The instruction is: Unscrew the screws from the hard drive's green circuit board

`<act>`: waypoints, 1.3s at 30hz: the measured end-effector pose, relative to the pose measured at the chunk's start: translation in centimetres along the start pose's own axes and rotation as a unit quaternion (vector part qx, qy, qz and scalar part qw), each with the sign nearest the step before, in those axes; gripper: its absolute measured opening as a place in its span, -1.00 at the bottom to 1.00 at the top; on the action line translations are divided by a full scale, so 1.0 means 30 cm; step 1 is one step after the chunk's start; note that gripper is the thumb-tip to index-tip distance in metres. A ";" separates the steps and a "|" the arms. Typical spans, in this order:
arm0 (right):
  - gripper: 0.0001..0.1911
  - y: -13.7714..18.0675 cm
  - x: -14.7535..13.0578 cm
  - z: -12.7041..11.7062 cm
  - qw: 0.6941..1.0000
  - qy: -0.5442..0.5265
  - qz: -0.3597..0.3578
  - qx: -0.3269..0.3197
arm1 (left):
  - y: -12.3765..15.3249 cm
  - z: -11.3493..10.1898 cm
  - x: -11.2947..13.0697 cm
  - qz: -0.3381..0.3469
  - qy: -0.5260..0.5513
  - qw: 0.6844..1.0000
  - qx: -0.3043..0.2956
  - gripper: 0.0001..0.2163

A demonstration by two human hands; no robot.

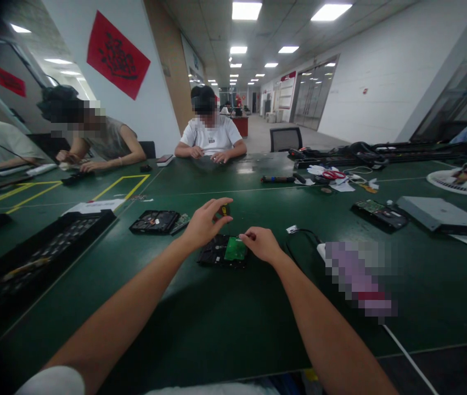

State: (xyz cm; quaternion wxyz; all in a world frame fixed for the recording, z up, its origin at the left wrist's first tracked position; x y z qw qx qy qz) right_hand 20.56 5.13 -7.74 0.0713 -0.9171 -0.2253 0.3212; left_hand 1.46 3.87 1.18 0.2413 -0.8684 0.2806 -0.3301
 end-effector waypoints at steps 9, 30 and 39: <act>-0.59 0.000 0.002 -0.002 1.000 -0.004 -0.003 0.002 | 0.004 0.020 0.001 0.000 0.075 0.997 -0.034 -0.47; -0.62 0.001 -0.004 -0.003 1.000 -0.002 0.008 0.001 | 0.005 0.013 0.024 0.006 0.047 0.998 -0.052 -0.51; -0.60 0.003 -0.010 -0.008 1.000 -0.001 0.007 -0.003 | 0.002 -0.004 0.014 -0.015 0.021 0.999 -0.043 -0.47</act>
Point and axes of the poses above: each hand's wrist, its own y-axis away from the middle knuckle, its own z-axis out of the palm, x = y × z, the point moved 5 cm from there along -y, towards the middle knuckle, and after that the axes turned 3 degrees about -z, right-handed, at the moved point
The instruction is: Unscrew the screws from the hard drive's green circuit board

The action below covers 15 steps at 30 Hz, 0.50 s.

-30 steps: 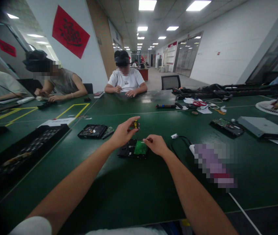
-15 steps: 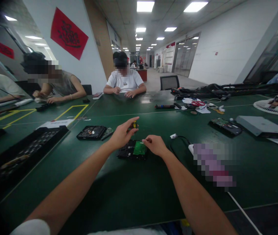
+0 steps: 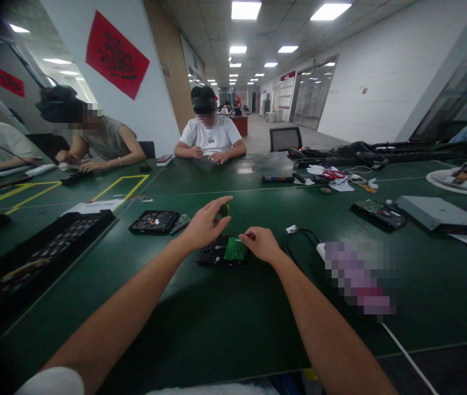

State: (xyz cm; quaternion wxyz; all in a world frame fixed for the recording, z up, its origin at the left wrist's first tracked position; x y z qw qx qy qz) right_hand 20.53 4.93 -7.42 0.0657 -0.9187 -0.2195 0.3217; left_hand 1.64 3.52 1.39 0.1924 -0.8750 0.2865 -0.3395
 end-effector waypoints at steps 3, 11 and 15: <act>-0.59 0.001 -0.002 -0.003 1.000 0.002 0.002 0.000 | -0.002 0.000 0.006 0.023 0.023 0.999 -0.003 -0.44; -0.62 -0.004 0.000 0.001 1.000 0.011 -0.006 0.004 | -0.007 -0.004 -0.001 0.010 -0.010 1.000 0.007 -0.55; -0.61 -0.005 0.007 0.006 1.000 0.010 -0.006 0.006 | -0.010 -0.011 0.003 0.022 0.022 0.999 -0.009 -0.50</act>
Point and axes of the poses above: each hand's wrist, its own y-axis away from the middle knuckle, its own z-axis out of the palm, x = y × z, the point moved 5 cm from there along -y, towards the middle knuckle, and after that the axes turned 3 degrees about -z, right-handed, at the moved point
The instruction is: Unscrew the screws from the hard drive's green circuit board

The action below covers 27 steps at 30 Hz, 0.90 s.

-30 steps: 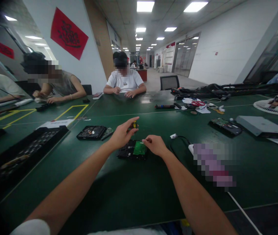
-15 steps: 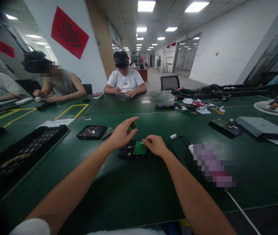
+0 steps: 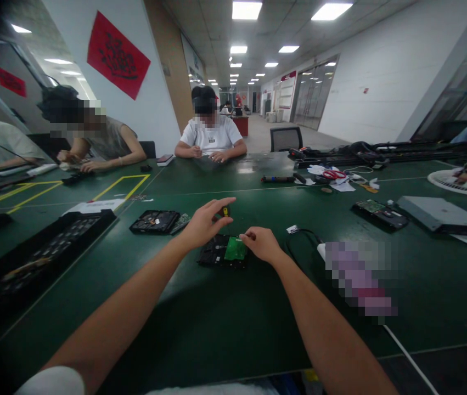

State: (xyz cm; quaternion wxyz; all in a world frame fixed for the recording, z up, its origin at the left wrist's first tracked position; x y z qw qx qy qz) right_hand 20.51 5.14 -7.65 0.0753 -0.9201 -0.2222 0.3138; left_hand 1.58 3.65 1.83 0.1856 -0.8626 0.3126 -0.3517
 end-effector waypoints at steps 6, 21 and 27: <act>-0.60 0.000 0.002 -0.001 1.000 -0.003 0.015 -0.009 | 0.003 0.003 0.004 0.012 0.037 0.999 -0.014 -0.44; -0.59 0.003 -0.002 -0.001 1.000 -0.003 0.004 -0.006 | 0.000 -0.002 0.000 -0.007 0.004 1.000 0.014 -0.52; -0.60 0.003 -0.001 -0.003 1.000 0.000 0.002 -0.006 | 0.001 0.003 0.000 0.003 0.020 1.000 0.001 -0.50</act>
Point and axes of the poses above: each hand's wrist, its own y-axis away from the middle knuckle, its own z-axis out of the palm, x = y × z, the point moved 5 cm from there along -y, towards the middle knuckle, and after that the axes turned 3 degrees about -z, right-handed, at the moved point
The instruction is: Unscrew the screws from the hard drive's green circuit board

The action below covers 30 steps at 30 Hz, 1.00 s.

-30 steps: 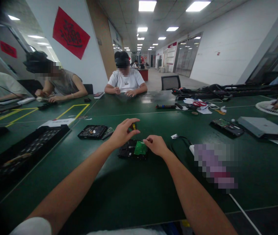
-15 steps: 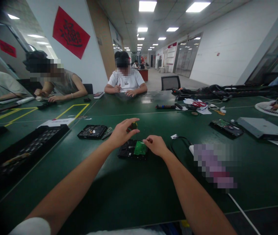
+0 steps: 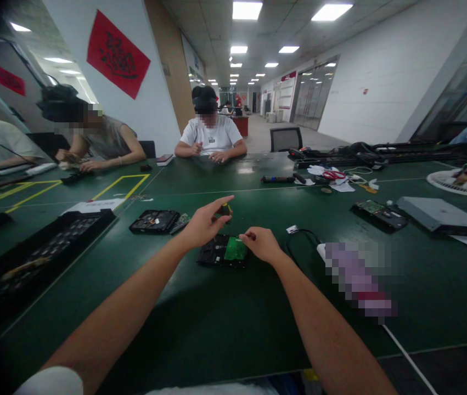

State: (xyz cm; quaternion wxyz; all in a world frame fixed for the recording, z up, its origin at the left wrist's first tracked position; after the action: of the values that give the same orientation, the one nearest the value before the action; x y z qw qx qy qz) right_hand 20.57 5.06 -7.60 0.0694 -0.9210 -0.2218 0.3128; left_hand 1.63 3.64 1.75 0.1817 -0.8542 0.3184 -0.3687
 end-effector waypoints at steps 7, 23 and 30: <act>-0.61 -0.001 -0.002 -0.001 1.000 0.007 -0.001 0.000 | 0.007 0.003 -0.020 -0.025 -0.068 0.996 0.056 -0.51; -0.60 0.000 0.003 0.000 1.000 -0.002 -0.004 0.000 | 0.006 0.016 -0.025 -0.025 0.024 0.999 0.026 -0.53; -0.60 -0.002 0.006 0.006 1.000 -0.004 -0.007 0.001 | 0.011 0.028 -0.014 0.000 0.076 0.997 -0.028 -0.49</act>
State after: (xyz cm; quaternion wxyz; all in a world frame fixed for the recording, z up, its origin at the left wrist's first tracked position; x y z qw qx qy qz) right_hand 20.56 5.20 -7.83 0.0714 -0.9181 -0.2280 0.3162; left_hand 1.91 3.75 0.79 0.1335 -0.8283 0.3417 -0.4233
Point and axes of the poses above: each hand's wrist, its own y-axis away from the middle knuckle, its own z-axis out of the palm, x = y × z, the point moved 5 cm from there along -y, towards the middle knuckle, and after that the axes turned 3 degrees about -z, right-handed, at the moved point
